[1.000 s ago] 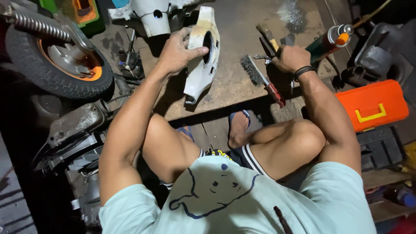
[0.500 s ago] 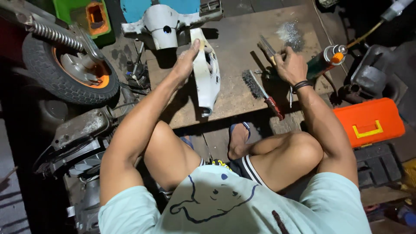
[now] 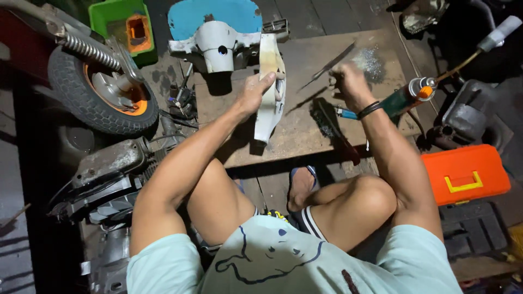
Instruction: Filing and cleaning a motorcycle plastic fairing component using a metal file and a brush
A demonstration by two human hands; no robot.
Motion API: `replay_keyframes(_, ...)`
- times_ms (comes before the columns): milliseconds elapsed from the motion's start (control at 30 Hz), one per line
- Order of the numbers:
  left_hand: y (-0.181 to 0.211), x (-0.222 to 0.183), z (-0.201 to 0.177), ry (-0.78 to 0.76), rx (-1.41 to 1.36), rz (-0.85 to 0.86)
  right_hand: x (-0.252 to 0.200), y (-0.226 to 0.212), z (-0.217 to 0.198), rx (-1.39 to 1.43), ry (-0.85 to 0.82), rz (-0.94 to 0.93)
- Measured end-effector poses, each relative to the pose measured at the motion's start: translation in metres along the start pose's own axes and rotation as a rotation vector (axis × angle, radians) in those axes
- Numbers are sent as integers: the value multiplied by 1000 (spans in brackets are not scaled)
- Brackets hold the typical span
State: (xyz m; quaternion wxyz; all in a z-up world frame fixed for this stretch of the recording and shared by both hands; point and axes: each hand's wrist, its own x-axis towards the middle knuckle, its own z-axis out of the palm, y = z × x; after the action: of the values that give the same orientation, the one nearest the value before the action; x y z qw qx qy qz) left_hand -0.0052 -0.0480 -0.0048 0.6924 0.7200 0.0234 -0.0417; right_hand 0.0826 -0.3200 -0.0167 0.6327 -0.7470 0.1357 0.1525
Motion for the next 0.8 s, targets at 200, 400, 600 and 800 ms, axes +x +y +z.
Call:
replay_keyframes(200,-8,4,-14,120,74,-7,81,84,-24,-151,43,-205)
replay_keyframes(400,4,-7,-20,120,33,-12,35,34,4,-1049,-83,-561)
replay_keyframes(600,-2,2,-24,141,-143,-84,75,53,49,-1468,-142,-695)
replay_keyframes(800,-9,2,-20,144,-456,-135,89,52,65,-1494,-186,-603)
